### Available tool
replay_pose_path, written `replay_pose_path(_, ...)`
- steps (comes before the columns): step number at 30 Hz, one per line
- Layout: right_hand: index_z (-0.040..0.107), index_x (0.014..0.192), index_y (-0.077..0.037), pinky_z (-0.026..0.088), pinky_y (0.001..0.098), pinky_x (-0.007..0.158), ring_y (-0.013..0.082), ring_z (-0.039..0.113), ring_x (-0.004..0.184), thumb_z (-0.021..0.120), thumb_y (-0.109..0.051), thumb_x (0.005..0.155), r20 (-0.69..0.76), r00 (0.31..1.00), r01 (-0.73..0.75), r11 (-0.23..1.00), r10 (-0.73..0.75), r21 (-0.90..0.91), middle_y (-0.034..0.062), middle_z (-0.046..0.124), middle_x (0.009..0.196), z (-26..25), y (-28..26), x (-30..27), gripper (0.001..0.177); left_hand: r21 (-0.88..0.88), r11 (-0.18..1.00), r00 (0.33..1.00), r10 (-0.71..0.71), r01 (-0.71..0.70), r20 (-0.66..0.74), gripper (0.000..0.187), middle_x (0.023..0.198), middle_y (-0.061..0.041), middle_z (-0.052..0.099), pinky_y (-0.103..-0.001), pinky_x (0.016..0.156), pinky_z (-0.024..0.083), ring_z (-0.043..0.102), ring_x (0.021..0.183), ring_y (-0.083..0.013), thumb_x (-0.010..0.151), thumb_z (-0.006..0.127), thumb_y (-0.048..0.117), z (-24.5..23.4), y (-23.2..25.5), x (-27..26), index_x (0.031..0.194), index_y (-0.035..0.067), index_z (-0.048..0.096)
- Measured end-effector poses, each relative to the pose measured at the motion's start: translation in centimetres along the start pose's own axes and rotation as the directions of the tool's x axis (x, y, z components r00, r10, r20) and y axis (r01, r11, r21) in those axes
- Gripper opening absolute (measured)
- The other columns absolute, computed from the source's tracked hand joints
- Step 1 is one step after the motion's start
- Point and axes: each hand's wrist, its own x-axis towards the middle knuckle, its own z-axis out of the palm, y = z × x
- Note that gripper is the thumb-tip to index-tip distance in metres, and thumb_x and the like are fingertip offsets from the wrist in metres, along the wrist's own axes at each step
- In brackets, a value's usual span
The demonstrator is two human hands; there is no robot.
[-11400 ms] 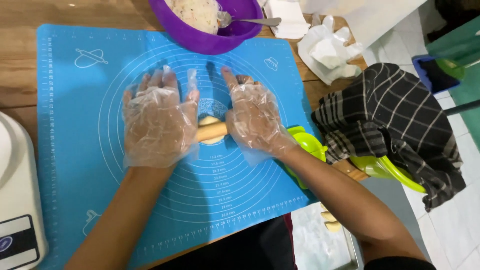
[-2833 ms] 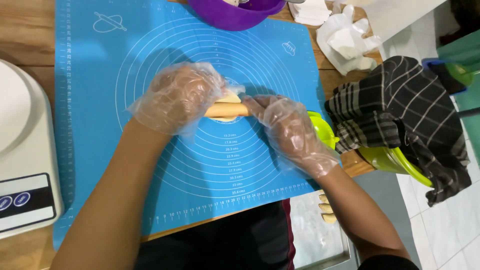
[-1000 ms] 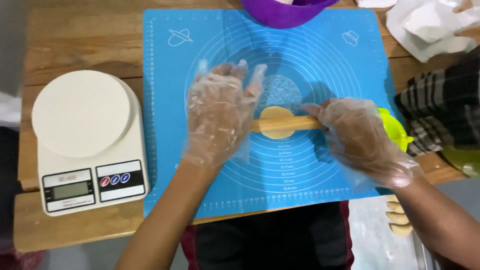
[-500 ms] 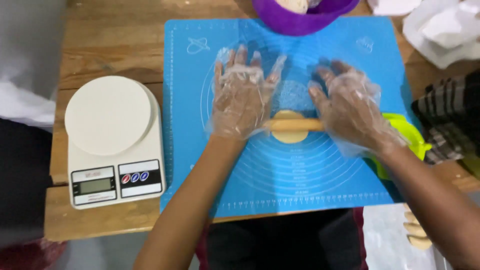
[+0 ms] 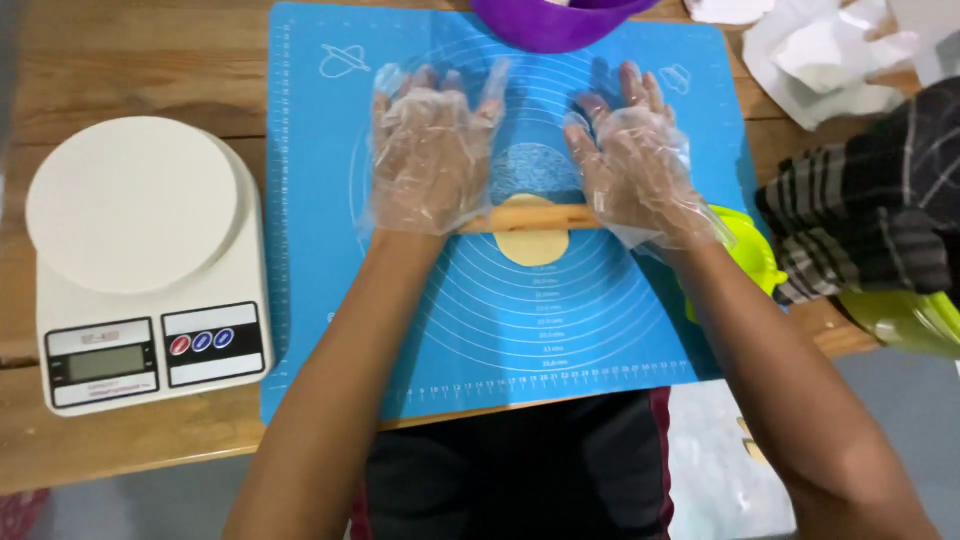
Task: Rolling out small portions of dough into thin circular wrappers using a wooden rolling pin on a silicone mat.
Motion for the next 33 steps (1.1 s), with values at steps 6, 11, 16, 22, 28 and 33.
replay_pose_path(6, 0.029, 0.165, -0.011, -0.001, 0.0652, 0.122, 0.0458, -0.009, 0.153, 0.018, -0.047, 0.108, 0.056, 0.998, -0.024, 0.986, 0.015, 0.164, 0.0241, -0.007, 0.166, 0.1, -0.2, -2.2, 0.068, -0.157, 0.852, 0.862, -0.472, 0.500, 0.184, 0.070, 0.133, -0.013, 0.070, -0.049, 0.117, 0.030, 0.059, 0.129, -0.0314, 0.104, 0.044, 0.071, 0.9, 2.4, -0.4, 0.129, 0.013, 0.074)
replay_pose_path(11, 0.028, 0.167, -0.012, 0.004, 0.0693, 0.122, 0.0484, -0.006, 0.153, 0.020, -0.044, 0.111, 0.003, 0.999, 0.032, 0.995, -0.032, 0.093, 0.0238, -0.008, 0.166, 0.5, 0.1, -3.2, 0.065, -0.205, 0.807, 0.798, -0.444, 0.554, 0.407, 0.074, 0.151, -0.016, 0.054, -0.055, 0.119, 0.024, 0.045, 0.142, -0.0351, 0.106, 0.027, 0.066, -1.4, 2.3, -0.3, 0.149, 0.012, 0.055)
replay_pose_path(16, 0.034, 0.163, -0.004, 0.013, 0.0704, 0.119, 0.0506, 0.000, 0.152, 0.021, -0.045, 0.111, 0.008, 1.000, 0.029, 0.999, -0.029, 0.038, 0.0282, -0.002, 0.164, -0.7, -1.4, -4.0, 0.068, -0.088, 0.871, 0.870, -0.489, 0.483, -0.061, 0.065, 0.135, -0.010, 0.068, -0.046, 0.115, 0.037, 0.060, 0.130, -0.0284, 0.104, 0.053, 0.072, 0.5, 3.5, -1.9, 0.132, 0.017, 0.073)
replay_pose_path(22, 0.018, 0.168, -0.018, 0.003, 0.0668, 0.124, 0.0421, -0.008, 0.156, 0.010, -0.054, 0.107, 0.043, 0.999, -0.005, 1.000, 0.004, 0.029, 0.0178, -0.013, 0.167, -0.5, -1.8, -5.0, 0.071, -0.057, 0.849, 0.850, -0.527, 0.525, -0.018, 0.067, 0.141, -0.006, 0.065, -0.048, 0.114, 0.039, 0.058, 0.133, -0.0267, 0.102, 0.053, 0.075, -0.2, 3.9, -2.3, 0.135, 0.020, 0.072)
replay_pose_path(28, 0.020, 0.169, -0.016, 0.018, 0.0684, 0.122, 0.0447, 0.000, 0.157, 0.014, -0.051, 0.111, 0.006, 0.999, 0.037, 0.999, -0.037, -0.039, 0.0191, -0.010, 0.167, 0.4, -1.4, -6.2, 0.067, -0.137, 0.848, 0.779, -0.391, 0.511, 0.490, 0.074, 0.158, -0.014, 0.045, -0.056, 0.118, 0.029, 0.039, 0.147, -0.0345, 0.106, 0.031, 0.067, -4.1, 3.3, -2.2, 0.157, 0.015, 0.040)
replay_pose_path(33, 0.027, 0.169, -0.011, 0.026, 0.0610, 0.123, 0.0421, 0.006, 0.158, 0.018, -0.049, 0.114, -0.060, 0.995, 0.069, 0.995, -0.073, -0.068, 0.0177, -0.007, 0.168, 1.1, -1.3, -7.3, 0.067, -0.025, 0.869, 0.868, -0.492, 0.494, 0.075, 0.066, 0.140, -0.007, 0.067, -0.048, 0.113, 0.044, 0.059, 0.133, -0.0272, 0.104, 0.052, 0.072, -4.1, 4.5, -3.6, 0.142, 0.020, 0.065)
